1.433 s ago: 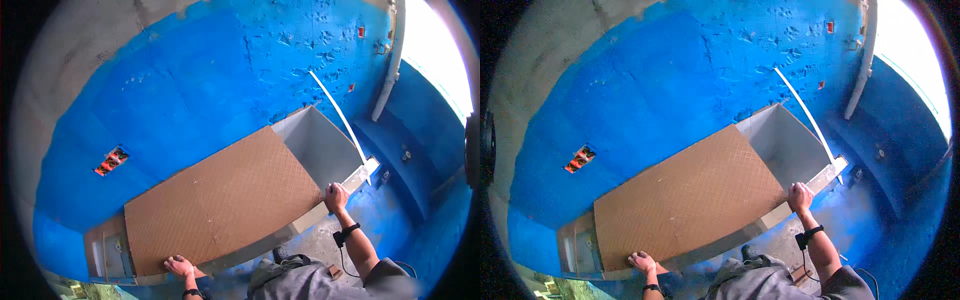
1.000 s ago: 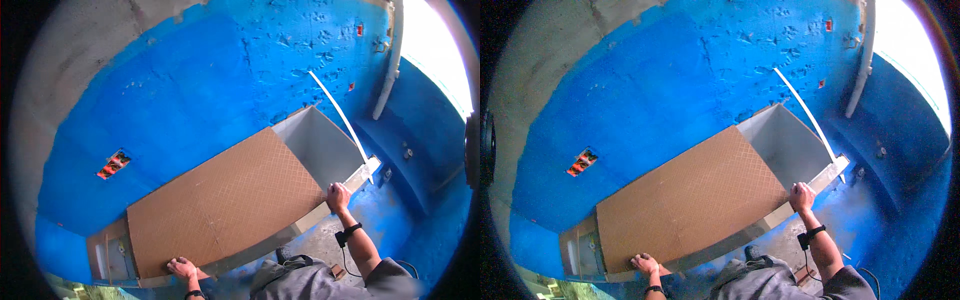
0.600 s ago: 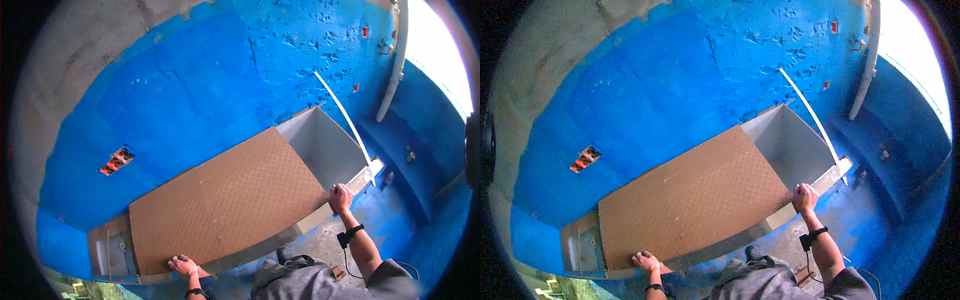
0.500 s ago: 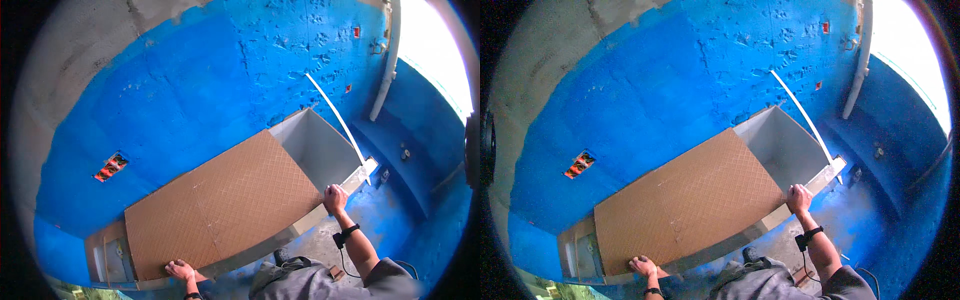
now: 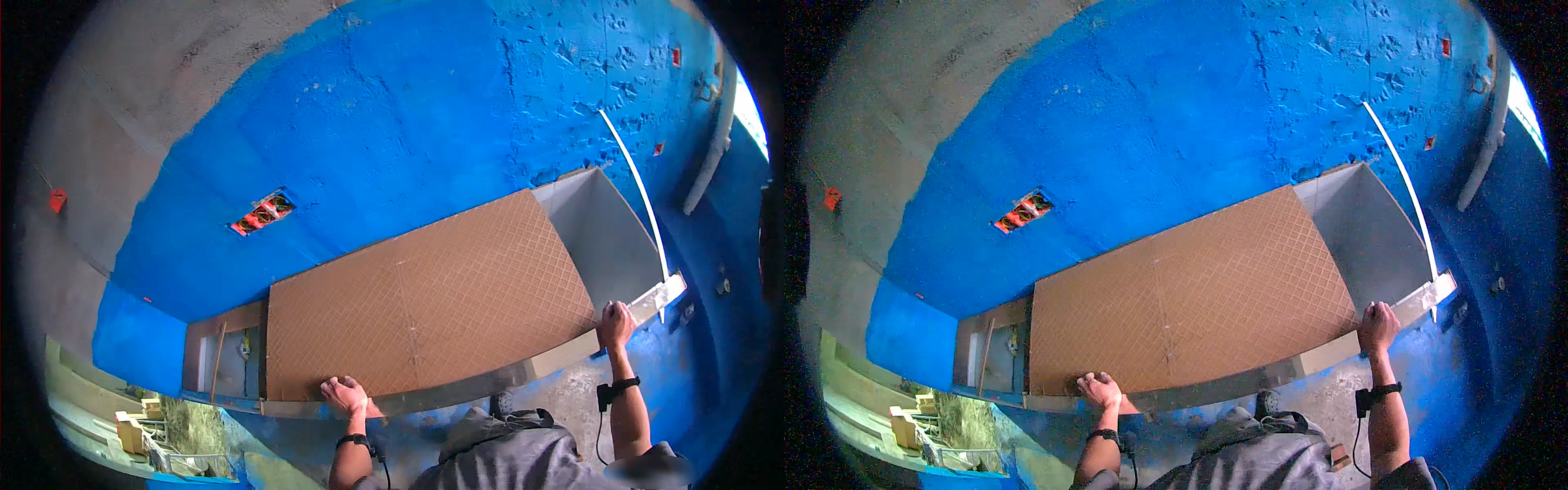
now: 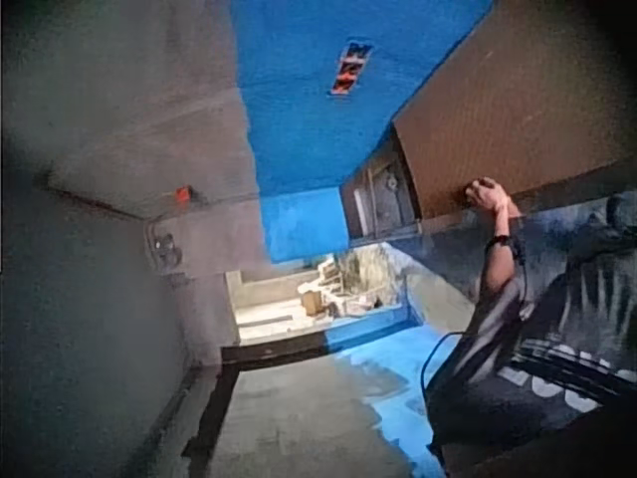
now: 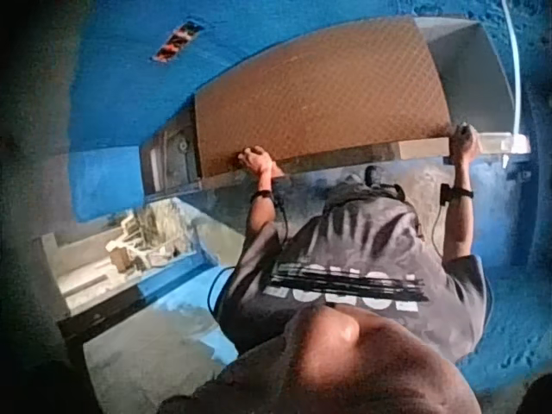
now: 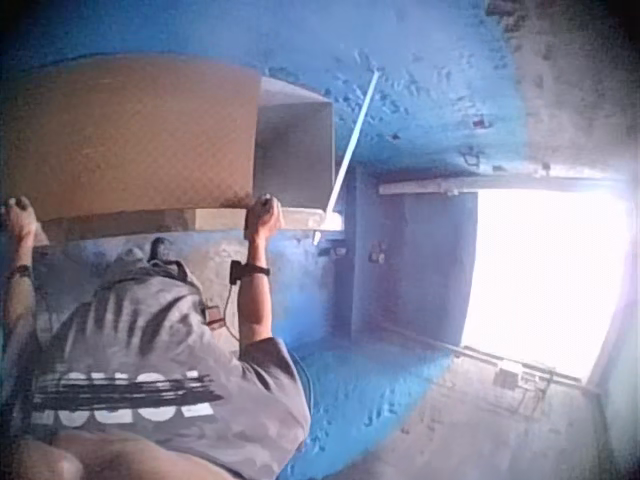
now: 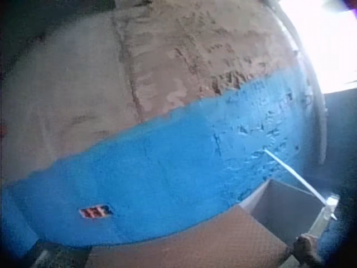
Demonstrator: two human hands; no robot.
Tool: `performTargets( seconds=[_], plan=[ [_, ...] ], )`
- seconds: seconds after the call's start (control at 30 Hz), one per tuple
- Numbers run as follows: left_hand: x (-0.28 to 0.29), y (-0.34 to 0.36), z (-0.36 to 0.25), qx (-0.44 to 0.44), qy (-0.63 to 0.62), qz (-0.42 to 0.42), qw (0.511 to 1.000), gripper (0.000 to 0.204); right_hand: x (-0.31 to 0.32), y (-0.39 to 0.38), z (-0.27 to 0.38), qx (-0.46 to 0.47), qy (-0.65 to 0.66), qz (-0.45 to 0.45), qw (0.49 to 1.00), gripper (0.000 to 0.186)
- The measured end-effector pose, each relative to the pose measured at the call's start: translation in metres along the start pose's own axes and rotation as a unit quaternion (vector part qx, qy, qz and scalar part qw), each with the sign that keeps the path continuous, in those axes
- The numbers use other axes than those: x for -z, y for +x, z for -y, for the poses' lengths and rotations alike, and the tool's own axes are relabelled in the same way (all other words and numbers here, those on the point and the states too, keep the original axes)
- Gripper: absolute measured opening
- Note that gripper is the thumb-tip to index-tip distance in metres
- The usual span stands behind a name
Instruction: Measuring and placing tiles on a construction site.
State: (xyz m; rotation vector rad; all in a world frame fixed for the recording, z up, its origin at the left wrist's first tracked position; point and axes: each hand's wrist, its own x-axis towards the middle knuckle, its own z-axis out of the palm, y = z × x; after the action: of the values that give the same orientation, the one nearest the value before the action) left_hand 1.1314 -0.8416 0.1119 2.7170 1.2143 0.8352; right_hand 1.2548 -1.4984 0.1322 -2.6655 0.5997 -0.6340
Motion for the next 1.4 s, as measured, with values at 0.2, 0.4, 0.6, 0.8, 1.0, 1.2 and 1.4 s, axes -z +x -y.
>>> performTargets(
  seconds=[0.2,0.4,0.6,0.8,1.0,1.2,1.4],
  plan=[
    [0.006,0.001,0.003,0.006,0.005,0.008,1.000,0.029,-0.014,0.000,-0.007,0.014,-0.005,-0.008,1.000,0.026],
    [0.003,0.004,0.007,0.006,0.006,0.015,1.000,0.030,-0.010,-0.002,0.000,0.011,-0.014,-0.011,1.000,0.028],
    [0.001,0.004,0.011,0.018,-0.006,0.027,0.999,0.030,-0.013,-0.001,-0.004,0.013,-0.014,-0.011,1.000,0.028],
    [0.009,0.003,0.003,0.023,0.008,0.040,0.999,0.031,-0.012,0.000,-0.006,0.015,-0.013,-0.008,1.000,0.028],
    [0.010,0.003,0.001,0.032,0.005,0.046,0.998,0.032,-0.013,0.000,-0.007,0.006,-0.008,-0.004,1.000,0.027],
    [0.002,0.003,0.010,0.009,0.015,0.021,1.000,0.033,-0.014,0.000,-0.006,0.011,-0.005,-0.006,1.000,0.028],
    [0.012,0.001,-0.013,0.012,0.012,0.026,1.000,0.031,-0.011,0.000,-0.012,0.011,-0.008,-0.013,1.000,0.027]
  ],
)
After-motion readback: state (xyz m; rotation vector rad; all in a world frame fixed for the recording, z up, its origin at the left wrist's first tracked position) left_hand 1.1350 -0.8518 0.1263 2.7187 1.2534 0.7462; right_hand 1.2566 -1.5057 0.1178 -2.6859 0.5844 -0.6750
